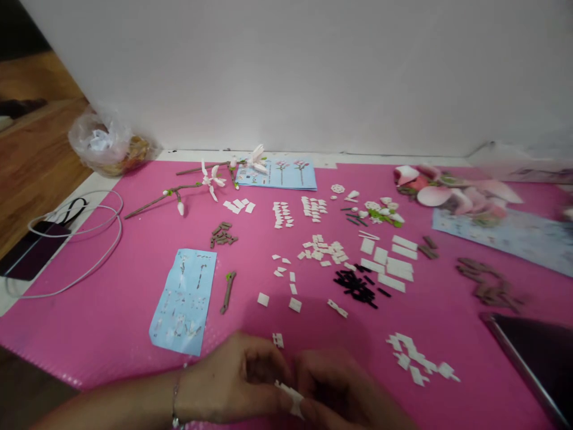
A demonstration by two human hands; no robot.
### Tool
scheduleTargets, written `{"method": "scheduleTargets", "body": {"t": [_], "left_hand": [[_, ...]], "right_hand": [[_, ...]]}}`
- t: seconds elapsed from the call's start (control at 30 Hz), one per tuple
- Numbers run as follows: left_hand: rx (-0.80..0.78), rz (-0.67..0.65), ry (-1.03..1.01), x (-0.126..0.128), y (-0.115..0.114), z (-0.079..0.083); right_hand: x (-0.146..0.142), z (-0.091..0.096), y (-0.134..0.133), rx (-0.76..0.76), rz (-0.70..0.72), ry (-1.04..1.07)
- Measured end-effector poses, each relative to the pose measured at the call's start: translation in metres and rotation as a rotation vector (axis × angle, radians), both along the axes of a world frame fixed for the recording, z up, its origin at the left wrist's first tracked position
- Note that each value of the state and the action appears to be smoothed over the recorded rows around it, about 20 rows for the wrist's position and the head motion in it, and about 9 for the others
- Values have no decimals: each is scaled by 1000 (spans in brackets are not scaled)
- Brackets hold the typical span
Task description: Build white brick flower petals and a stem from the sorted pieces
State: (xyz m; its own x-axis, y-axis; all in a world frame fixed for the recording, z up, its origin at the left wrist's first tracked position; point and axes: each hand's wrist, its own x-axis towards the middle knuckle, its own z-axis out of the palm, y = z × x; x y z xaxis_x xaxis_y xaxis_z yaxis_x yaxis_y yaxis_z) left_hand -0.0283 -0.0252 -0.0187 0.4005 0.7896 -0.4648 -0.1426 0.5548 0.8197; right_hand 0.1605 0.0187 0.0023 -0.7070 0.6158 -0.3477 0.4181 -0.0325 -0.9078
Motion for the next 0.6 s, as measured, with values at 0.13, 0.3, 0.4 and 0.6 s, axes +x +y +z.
{"method": "scheduleTargets", "body": {"t": [0.13,0.3,0.4,0.6], "left_hand": [[-55,22,47,1,0,-3],[-130,-47,101,2,1,5],[-114,-117,124,2,0,9],[-88,-168,144,1,-2,11]], "right_hand": [[0,-1,1,129,32,18],[4,-13,11,316,-22,28],[5,-17,19,531,-111,3],[-1,-19,23,764,-140,-44]]}}
